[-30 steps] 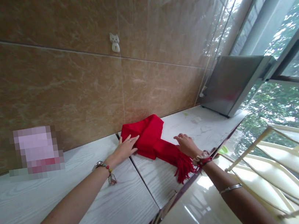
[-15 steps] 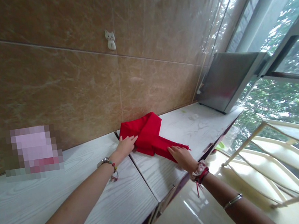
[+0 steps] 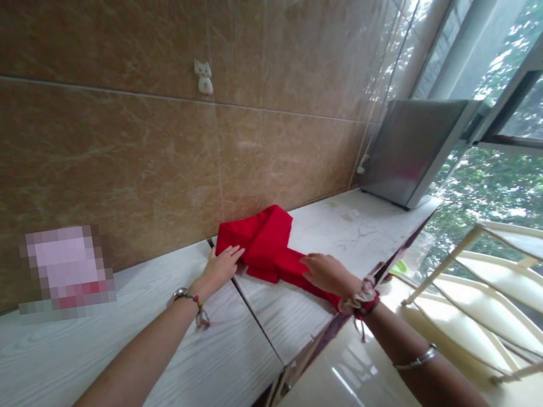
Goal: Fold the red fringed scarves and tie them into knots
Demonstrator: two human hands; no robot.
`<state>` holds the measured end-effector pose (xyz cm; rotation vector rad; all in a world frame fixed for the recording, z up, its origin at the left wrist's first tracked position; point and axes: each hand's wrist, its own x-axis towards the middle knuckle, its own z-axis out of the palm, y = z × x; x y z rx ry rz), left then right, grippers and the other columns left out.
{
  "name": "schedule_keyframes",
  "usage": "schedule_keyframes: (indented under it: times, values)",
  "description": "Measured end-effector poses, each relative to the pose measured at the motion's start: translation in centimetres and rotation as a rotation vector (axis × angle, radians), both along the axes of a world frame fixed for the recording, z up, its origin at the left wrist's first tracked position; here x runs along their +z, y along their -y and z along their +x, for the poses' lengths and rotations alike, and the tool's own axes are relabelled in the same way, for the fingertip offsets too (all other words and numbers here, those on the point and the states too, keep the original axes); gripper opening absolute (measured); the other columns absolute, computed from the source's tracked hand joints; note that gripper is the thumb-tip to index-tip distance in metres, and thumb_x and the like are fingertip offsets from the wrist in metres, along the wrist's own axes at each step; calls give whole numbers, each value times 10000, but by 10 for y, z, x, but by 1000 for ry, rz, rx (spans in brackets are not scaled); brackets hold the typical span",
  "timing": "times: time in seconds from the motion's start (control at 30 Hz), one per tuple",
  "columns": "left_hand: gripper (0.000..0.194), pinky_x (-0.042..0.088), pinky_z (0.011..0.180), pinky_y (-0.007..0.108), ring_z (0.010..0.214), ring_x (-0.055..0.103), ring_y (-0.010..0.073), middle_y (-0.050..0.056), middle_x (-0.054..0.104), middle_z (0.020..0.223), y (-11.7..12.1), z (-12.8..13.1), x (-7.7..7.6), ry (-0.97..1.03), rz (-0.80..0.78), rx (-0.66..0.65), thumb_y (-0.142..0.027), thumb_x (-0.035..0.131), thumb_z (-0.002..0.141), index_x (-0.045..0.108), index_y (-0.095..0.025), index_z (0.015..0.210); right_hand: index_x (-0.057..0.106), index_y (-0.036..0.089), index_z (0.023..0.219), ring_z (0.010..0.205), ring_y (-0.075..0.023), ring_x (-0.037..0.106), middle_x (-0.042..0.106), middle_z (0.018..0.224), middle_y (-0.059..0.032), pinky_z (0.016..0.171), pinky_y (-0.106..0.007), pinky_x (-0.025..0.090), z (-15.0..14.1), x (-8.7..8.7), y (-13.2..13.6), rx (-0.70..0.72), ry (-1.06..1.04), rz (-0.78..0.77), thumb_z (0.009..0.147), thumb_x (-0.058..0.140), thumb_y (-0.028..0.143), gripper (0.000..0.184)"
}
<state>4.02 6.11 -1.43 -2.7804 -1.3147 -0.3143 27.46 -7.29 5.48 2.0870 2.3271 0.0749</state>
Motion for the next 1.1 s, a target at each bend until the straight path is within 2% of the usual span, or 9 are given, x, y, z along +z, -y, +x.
schedule_keyframes:
  times: [0.07, 0.1, 0.23, 0.33, 0.43, 0.57, 0.7, 0.9, 1.1]
  values:
    - [429, 259, 986, 489, 1167, 438, 243, 80, 503, 1275, -1, -4, 2, 1, 38, 4, -57, 371, 822, 517, -227, 1188, 477, 178, 1235, 1018, -196, 557, 578, 1166, -106, 850, -258, 412, -30, -3, -19, 58, -15, 83, 841, 451, 223, 398]
    - [401, 263, 982, 473, 1152, 449, 238, 80, 529, 1241, -1, -6, 4, 0, 60, 3, -56, 370, 826, 543, -221, 1148, 444, 158, 1264, 1011, -211, 555, 566, 1173, -125, 834, -275, 425, -43, -7, -26, 67, 4, 120, 837, 459, 222, 432]
    - [293, 291, 941, 436, 1022, 521, 243, 120, 615, 1038, -3, -8, 12, -21, 136, -21, -70, 370, 846, 615, -152, 984, 479, 150, 1229, 924, -227, 565, 599, 1020, -140, 760, -300, 459, -72, -31, -44, 31, 34, 184, 835, 446, 173, 396]
    - [273, 310, 907, 414, 946, 549, 241, 138, 626, 952, -5, -6, 16, -40, 176, -45, -68, 368, 852, 626, -120, 926, 562, 171, 1120, 889, -208, 555, 591, 970, -120, 775, -307, 462, -71, -44, -47, 47, -102, 247, 834, 406, 125, 329]
    - [259, 322, 884, 393, 924, 556, 229, 129, 624, 944, -6, -4, 16, -49, 202, -67, -69, 377, 854, 622, -129, 912, 579, 187, 1069, 849, -182, 561, 570, 968, -88, 786, -311, 475, -65, -56, -52, -39, -442, 336, 783, 450, 109, 323]
    - [250, 336, 858, 390, 925, 556, 227, 127, 614, 964, -5, -2, 13, -47, 224, -69, -82, 373, 862, 609, -136, 927, 520, 175, 1109, 690, -151, 576, 548, 949, -77, 646, -305, 521, -61, -73, -62, -227, -732, 405, 720, 514, 171, 389]
    - [260, 329, 868, 389, 894, 570, 211, 108, 624, 927, -6, 2, 14, -53, 232, -59, -75, 362, 863, 610, -150, 893, 510, 197, 1090, 624, -130, 570, 554, 880, -39, 574, -276, 511, -54, -80, -65, -271, -930, 420, 666, 529, 182, 425]
    - [271, 338, 863, 384, 881, 587, 213, 124, 627, 941, -8, 3, 18, -57, 220, -54, -64, 354, 854, 613, -132, 894, 533, 204, 1047, 681, -140, 589, 576, 872, -27, 595, -258, 503, -35, -80, -47, -176, -957, 467, 674, 508, 190, 374]
    - [274, 333, 881, 394, 909, 573, 213, 117, 622, 927, -3, -3, 13, -36, 188, -78, -66, 365, 836, 604, -142, 946, 580, 198, 914, 728, -173, 602, 587, 889, -51, 665, -331, 524, -50, -99, -39, -243, -837, 345, 655, 493, 128, 282]
